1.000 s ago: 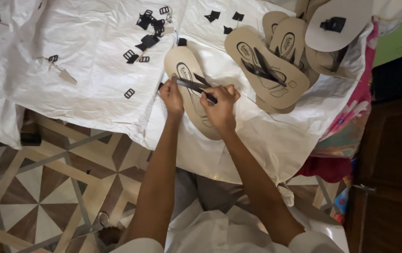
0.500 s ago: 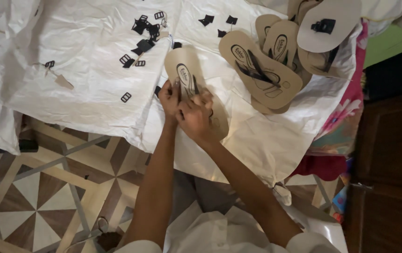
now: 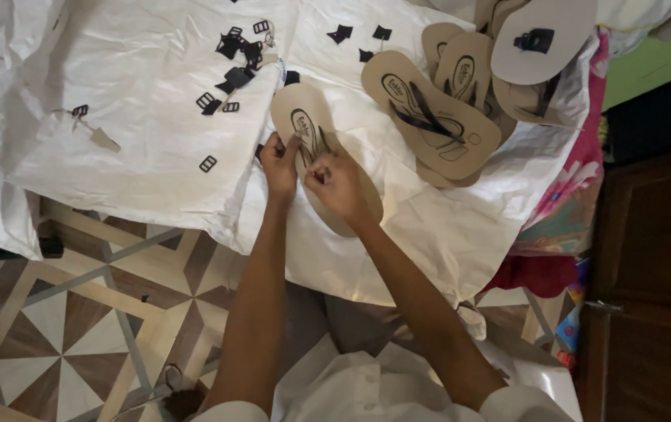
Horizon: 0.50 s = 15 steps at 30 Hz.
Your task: Threading and securing straps into flip-flop soles.
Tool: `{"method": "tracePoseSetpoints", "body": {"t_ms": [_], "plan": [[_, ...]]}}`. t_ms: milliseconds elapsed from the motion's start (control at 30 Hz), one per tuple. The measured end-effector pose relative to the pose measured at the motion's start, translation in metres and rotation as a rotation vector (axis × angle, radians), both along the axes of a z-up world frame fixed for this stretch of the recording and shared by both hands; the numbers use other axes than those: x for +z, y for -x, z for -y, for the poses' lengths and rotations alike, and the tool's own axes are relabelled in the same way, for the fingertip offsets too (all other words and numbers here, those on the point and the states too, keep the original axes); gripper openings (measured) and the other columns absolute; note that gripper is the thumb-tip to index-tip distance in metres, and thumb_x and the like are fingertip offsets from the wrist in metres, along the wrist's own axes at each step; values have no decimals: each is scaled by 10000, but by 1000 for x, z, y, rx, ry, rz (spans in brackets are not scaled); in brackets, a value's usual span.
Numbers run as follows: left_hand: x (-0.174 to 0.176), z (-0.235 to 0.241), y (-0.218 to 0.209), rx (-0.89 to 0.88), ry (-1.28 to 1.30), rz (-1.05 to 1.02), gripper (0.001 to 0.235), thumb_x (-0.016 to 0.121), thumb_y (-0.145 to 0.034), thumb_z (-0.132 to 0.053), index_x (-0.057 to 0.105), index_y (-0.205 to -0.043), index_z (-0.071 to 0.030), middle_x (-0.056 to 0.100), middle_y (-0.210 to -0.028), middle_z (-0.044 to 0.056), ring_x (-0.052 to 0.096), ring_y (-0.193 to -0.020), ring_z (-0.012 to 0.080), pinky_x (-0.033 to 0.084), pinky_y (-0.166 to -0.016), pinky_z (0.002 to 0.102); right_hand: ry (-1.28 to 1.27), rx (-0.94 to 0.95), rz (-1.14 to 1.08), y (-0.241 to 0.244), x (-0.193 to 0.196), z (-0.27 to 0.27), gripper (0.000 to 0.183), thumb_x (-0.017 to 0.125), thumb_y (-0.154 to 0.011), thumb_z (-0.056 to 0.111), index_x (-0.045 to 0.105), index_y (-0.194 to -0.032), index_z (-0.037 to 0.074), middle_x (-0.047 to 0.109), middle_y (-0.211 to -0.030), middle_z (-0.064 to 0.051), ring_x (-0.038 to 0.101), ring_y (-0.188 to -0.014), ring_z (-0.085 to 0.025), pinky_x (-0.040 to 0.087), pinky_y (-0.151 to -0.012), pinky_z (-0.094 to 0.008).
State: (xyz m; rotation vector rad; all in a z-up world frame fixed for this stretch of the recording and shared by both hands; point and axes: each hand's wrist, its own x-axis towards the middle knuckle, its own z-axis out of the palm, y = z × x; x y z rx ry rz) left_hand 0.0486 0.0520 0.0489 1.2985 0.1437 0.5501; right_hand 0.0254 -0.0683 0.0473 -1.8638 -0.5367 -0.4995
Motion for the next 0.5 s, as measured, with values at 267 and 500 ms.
{"method": "tracePoseSetpoints", "body": {"t_ms": [267, 500], "plan": [[-17, -5, -3, -9, -15, -29, 162, 741, -948, -77, 639, -830, -116, 583, -673, -54, 530, -649, 55, 473, -656, 238, 409, -190, -1, 24, 54, -5, 170, 828, -775, 284, 705, -823, 177, 602, -766, -37, 668, -700, -268, 533, -603, -401], [-14, -4, -1, -2, -110, 34, 82, 685, -990, -57, 688, -920, -100, 563, -694, -55, 502, -675, 64, 468, -668, 243, 327, -260, 131, -2, 4, -9, 90, 802, -822, 220, 720, -859, 227, 678, -762, 9, 644, -813, -257, 533, -736, -426]]}}
